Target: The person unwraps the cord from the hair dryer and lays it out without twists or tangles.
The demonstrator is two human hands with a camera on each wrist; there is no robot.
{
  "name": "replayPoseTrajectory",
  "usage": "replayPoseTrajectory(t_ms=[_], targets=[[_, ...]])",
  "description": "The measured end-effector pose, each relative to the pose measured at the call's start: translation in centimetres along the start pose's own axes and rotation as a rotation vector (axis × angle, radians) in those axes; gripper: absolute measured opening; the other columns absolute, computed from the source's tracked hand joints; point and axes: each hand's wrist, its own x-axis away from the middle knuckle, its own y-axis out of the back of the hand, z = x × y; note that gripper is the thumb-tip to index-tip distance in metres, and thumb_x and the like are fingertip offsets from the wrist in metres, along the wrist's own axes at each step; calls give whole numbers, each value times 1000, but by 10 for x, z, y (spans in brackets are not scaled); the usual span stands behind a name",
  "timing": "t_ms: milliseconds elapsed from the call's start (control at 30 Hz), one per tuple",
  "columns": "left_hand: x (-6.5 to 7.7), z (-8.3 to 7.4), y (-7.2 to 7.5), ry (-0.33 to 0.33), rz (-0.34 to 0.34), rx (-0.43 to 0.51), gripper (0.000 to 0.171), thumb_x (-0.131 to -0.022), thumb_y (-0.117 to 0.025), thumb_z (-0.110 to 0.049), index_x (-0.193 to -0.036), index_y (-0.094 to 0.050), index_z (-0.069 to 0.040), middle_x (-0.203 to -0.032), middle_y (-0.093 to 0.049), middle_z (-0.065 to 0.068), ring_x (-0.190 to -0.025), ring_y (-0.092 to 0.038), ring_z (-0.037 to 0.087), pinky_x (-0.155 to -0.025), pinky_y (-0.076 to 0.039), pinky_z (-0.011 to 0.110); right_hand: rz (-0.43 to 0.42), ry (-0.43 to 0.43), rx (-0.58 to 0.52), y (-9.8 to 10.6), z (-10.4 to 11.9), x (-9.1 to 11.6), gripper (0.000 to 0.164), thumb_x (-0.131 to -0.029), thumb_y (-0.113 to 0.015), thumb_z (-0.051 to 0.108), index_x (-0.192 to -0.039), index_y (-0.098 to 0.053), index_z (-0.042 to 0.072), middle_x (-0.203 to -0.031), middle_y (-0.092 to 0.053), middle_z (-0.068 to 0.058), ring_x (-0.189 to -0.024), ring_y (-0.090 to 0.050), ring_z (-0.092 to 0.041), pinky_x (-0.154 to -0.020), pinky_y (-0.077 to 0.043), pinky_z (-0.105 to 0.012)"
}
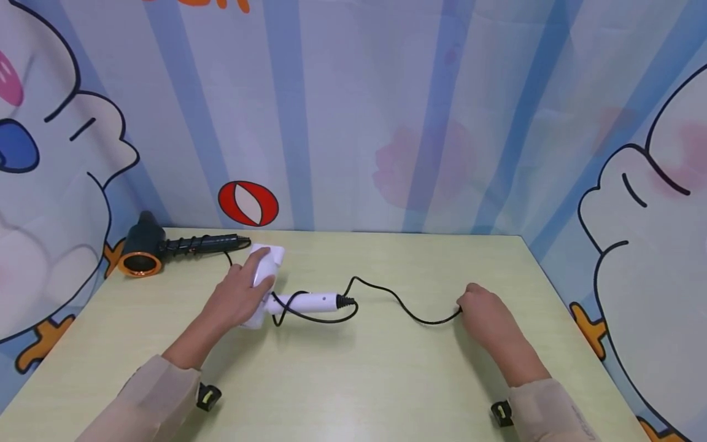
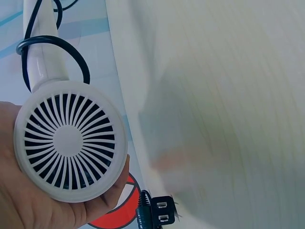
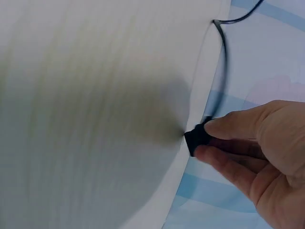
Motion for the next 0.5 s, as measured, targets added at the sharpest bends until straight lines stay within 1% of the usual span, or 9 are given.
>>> replayPoseTrajectory(t_ms=[133, 267, 367, 433, 500], targets=[[0, 0, 1, 0, -2, 0, 66, -102, -48, -46, -161, -20, -33, -125, -47, 22, -89, -57, 34, -62, -50, 36, 29, -20, 0, 0, -2, 3, 7, -87, -70, -7, -88, -76, -2, -84, -63, -14, -77, -65, -30, -64, -54, -38], [1, 0, 1, 1, -3, -4, 66, -102, -49, -46, -161, -20, -33, -126, -47, 23, -90, -57, 34, -62, -50, 37, 11, -19, -15, -3, -4, 4, 4, -85, -74, -4, -89, -75, -2, -83, -63, -13, -75, -63, -28, -64, -53, -38], [2, -1, 1, 1, -1, -6, 66, -102, -48, -45, -161, -20, -32, -127, -47, 23, -91, -57, 35, -63, -51, 37, 3, -37, -33, -6, -4, 4, 2, -88, -74, 2, -88, -74, 0, -81, -60, -9, -70, -59, -22, -62, -50, -36], [2, -1, 1, 0, -1, -5, 66, -102, -49, -45, -161, -20, -32, -127, -47, 23, -91, -57, 35, -64, -51, 37, 2, -56, -41, -7, -3, 4, 6, -91, -72, 6, -88, -72, 1, -79, -58, -7, -67, -55, -18, -60, -47, -35], [2, -1, 1, -1, -4, -7, 66, -102, -48, -45, -161, -20, -32, -126, -47, 23, -91, -57, 35, -64, -51, 37, -17, -71, -36, -8, -2, 4, 10, -93, -71, 11, -92, -72, 1, -81, -58, -8, -68, -54, -19, -61, -47, -37]])
